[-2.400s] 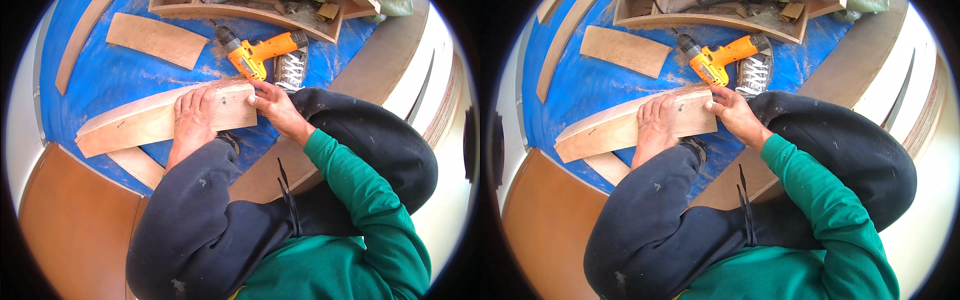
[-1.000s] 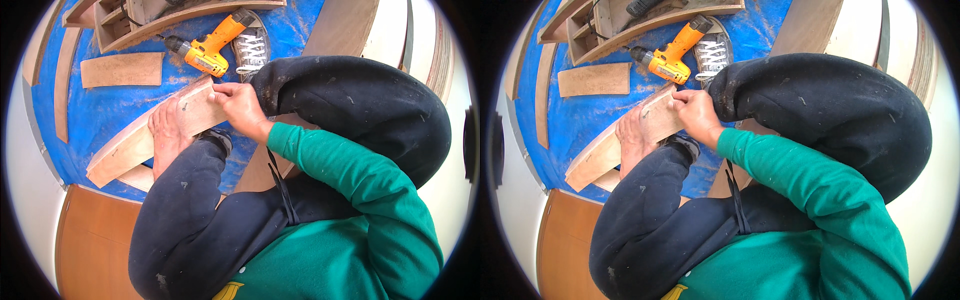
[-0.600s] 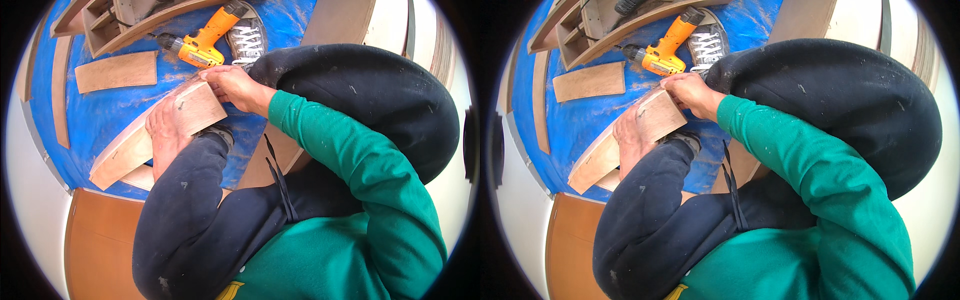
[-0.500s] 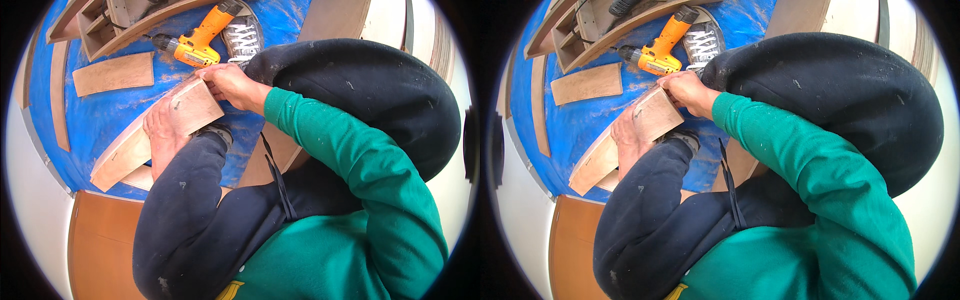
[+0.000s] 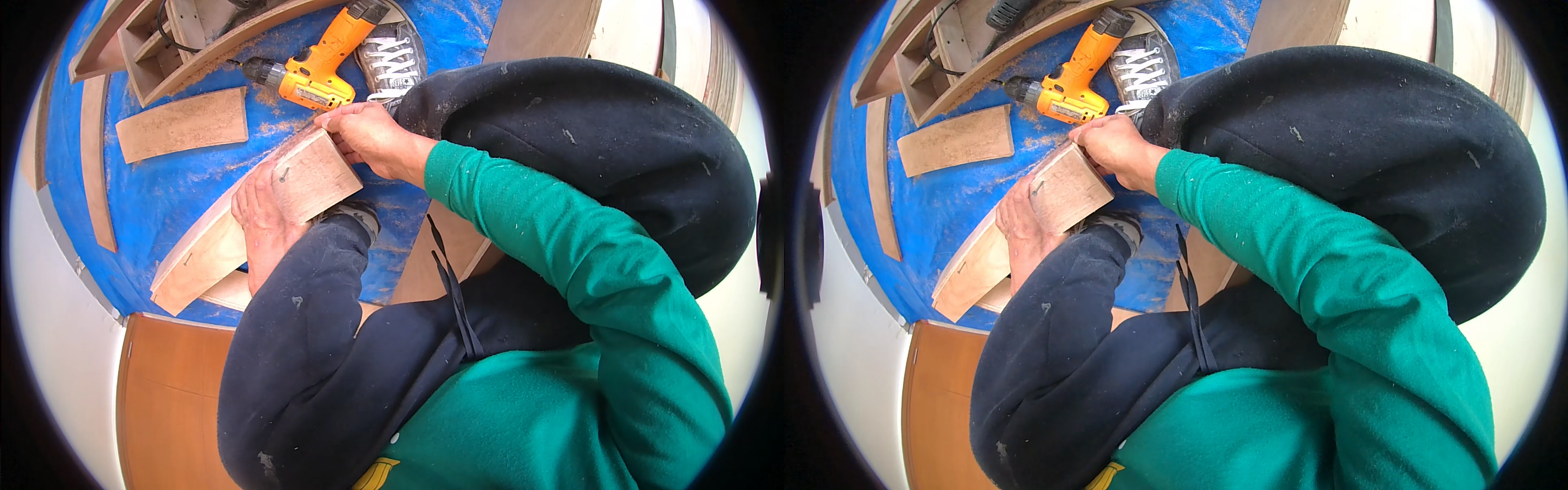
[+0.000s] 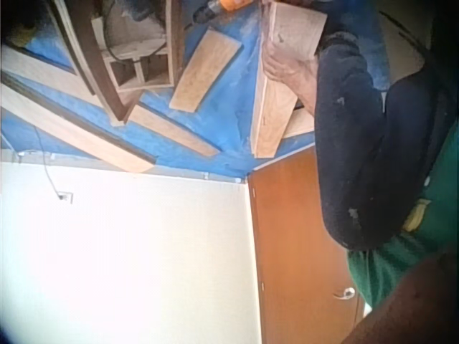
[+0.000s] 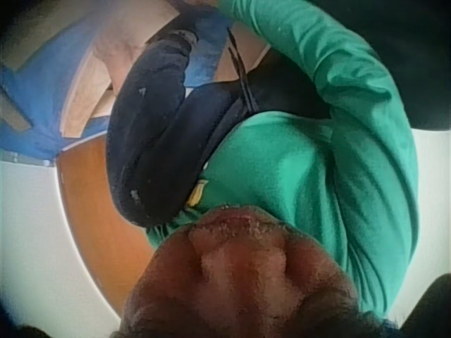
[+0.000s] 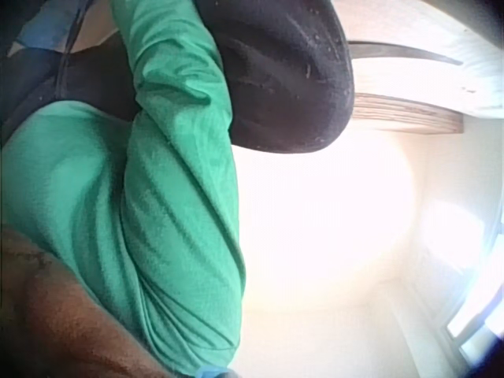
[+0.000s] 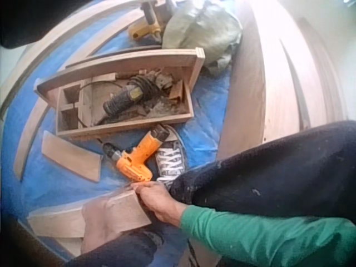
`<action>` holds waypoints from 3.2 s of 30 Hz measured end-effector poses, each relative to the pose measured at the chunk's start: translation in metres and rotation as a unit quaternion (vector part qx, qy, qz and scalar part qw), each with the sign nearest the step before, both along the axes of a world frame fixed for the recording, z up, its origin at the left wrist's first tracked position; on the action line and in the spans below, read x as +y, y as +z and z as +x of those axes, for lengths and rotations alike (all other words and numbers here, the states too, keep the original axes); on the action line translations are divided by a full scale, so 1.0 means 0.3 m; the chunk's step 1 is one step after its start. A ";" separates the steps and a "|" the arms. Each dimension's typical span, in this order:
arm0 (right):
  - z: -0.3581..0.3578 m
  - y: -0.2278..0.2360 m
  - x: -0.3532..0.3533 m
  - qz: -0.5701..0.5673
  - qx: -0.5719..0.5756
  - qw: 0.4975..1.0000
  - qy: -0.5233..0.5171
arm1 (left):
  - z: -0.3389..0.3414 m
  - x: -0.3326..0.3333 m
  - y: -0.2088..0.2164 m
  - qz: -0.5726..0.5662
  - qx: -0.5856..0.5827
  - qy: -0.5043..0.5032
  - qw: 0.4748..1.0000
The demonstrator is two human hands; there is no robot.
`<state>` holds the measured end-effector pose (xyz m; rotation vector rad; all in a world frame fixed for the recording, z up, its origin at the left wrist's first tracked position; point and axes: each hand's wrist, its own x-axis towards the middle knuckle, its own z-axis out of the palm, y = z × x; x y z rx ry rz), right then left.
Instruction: The person sits on a blue tarp and uses a hand saw to cut a piece of wood. They then use a cordless drill to drive screws into the wood pieces, joining them together.
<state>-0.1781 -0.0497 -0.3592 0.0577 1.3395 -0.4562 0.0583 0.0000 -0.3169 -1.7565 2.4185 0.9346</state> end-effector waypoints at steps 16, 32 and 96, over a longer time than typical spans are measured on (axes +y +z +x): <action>-0.008 -0.001 -0.002 0.001 -0.022 1.000 0.006 | -0.003 0.005 0.014 -0.003 0.007 -0.001 1.000; -0.043 -0.011 0.064 -0.038 -0.132 0.990 -0.026 | 0.022 -0.001 -0.028 -0.017 -0.012 -0.016 1.000; -0.123 0.165 -0.269 -0.552 0.355 0.503 0.562 | 0.026 0.022 -0.029 -0.008 -0.004 -0.003 1.000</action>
